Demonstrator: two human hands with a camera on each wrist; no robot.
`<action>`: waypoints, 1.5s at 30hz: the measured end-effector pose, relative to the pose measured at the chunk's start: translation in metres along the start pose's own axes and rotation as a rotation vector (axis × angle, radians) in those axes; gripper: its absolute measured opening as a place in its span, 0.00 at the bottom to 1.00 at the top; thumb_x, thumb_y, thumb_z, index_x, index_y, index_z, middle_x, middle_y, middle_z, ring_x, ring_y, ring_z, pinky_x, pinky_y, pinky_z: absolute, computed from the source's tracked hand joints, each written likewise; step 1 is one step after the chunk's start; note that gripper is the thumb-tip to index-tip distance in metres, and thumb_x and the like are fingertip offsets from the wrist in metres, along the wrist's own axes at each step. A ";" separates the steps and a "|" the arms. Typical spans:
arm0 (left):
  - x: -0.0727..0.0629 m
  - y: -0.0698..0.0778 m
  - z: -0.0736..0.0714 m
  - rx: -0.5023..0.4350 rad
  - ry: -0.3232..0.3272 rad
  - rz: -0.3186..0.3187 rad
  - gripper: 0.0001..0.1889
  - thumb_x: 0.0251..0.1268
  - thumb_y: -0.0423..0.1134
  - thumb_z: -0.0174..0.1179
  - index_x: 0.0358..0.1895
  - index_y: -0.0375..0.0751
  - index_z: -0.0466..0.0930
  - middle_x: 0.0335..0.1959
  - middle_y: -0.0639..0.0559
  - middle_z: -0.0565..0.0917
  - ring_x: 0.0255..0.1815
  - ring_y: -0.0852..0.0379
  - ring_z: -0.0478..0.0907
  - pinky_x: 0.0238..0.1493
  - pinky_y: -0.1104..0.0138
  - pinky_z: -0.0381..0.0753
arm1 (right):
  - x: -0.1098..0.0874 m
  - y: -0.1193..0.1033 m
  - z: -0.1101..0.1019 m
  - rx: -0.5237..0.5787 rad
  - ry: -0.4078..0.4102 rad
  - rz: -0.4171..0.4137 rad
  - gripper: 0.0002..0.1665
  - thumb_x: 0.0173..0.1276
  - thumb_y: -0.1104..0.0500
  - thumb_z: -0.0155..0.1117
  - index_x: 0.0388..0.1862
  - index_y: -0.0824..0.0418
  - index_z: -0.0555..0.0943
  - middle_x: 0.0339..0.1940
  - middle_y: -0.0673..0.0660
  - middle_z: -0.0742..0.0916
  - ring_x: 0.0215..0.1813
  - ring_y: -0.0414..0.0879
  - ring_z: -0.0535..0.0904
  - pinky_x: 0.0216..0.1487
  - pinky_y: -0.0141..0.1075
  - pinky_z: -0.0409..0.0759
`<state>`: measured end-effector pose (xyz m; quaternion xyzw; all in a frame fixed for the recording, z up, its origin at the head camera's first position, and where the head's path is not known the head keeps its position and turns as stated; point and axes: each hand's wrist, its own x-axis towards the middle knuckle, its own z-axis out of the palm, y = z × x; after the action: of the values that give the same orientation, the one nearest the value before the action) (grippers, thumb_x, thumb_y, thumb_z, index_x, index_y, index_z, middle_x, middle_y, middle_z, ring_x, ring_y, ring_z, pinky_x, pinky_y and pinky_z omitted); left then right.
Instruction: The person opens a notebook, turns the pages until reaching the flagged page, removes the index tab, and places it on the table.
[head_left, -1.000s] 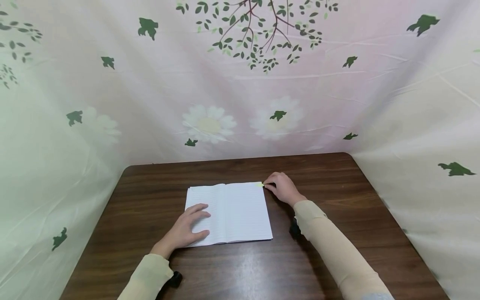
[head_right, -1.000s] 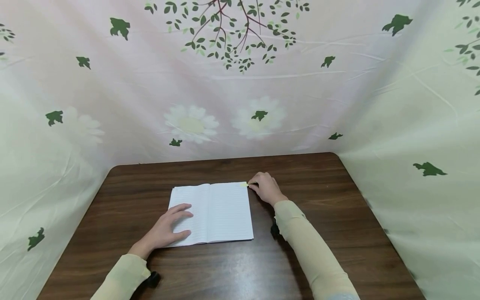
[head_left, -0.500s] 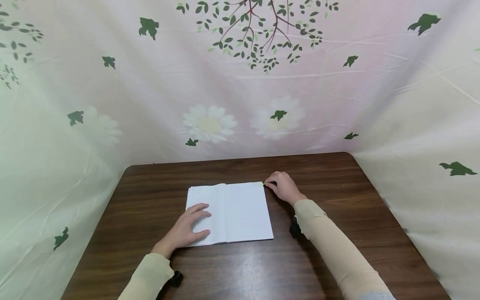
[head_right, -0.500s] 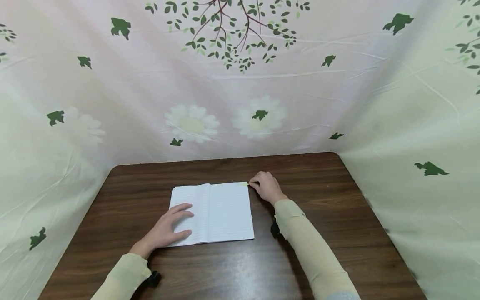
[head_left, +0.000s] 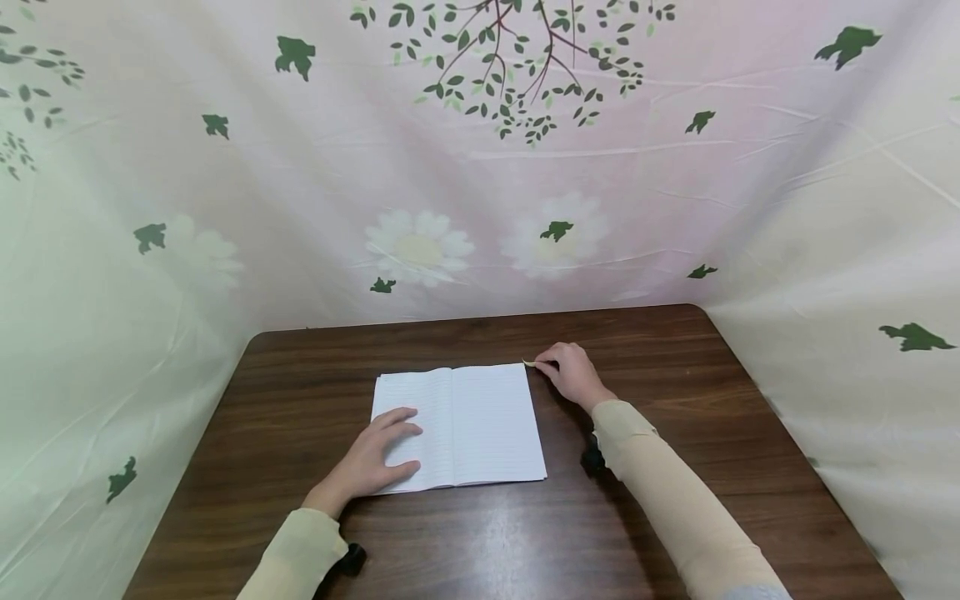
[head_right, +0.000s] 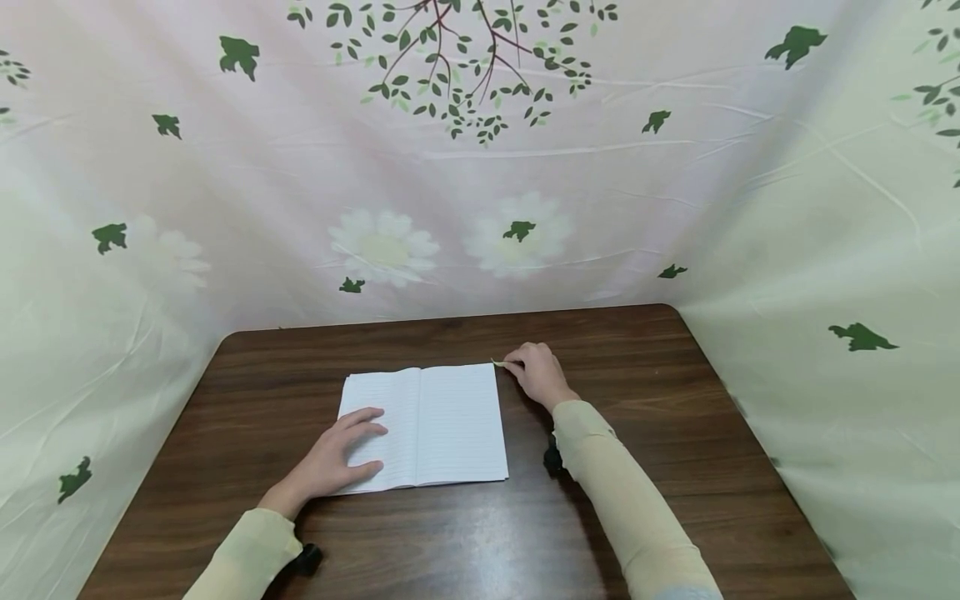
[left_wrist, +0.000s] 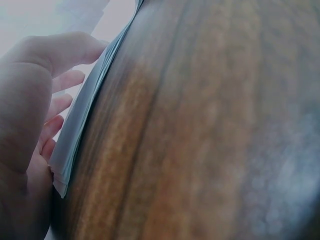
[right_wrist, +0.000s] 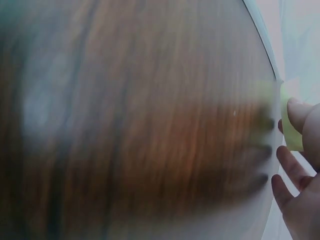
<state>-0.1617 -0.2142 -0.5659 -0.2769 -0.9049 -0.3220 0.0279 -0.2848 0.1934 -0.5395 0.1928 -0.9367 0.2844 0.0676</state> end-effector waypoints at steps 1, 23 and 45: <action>0.000 0.000 0.000 0.001 -0.002 -0.003 0.23 0.61 0.49 0.76 0.59 0.51 0.85 0.74 0.48 0.75 0.77 0.43 0.70 0.71 0.40 0.72 | -0.001 0.001 -0.001 -0.001 0.000 0.001 0.08 0.74 0.61 0.71 0.46 0.62 0.93 0.44 0.59 0.92 0.51 0.57 0.85 0.60 0.54 0.82; -0.002 0.001 0.001 -0.006 0.001 -0.011 0.23 0.60 0.49 0.76 0.59 0.51 0.86 0.74 0.48 0.75 0.77 0.42 0.69 0.71 0.39 0.72 | -0.029 0.016 -0.022 -0.118 -0.030 -0.211 0.11 0.69 0.65 0.74 0.48 0.57 0.93 0.41 0.52 0.91 0.46 0.51 0.82 0.48 0.47 0.83; -0.001 -0.001 -0.002 -0.014 -0.012 -0.010 0.24 0.61 0.51 0.75 0.60 0.53 0.85 0.75 0.49 0.75 0.77 0.43 0.69 0.71 0.40 0.72 | -0.051 0.015 -0.029 -0.199 -0.111 -0.323 0.11 0.67 0.68 0.75 0.42 0.54 0.95 0.42 0.51 0.88 0.47 0.51 0.81 0.48 0.49 0.84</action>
<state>-0.1615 -0.2161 -0.5650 -0.2743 -0.9042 -0.3269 0.0189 -0.2433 0.2380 -0.5355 0.3484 -0.9194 0.1645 0.0792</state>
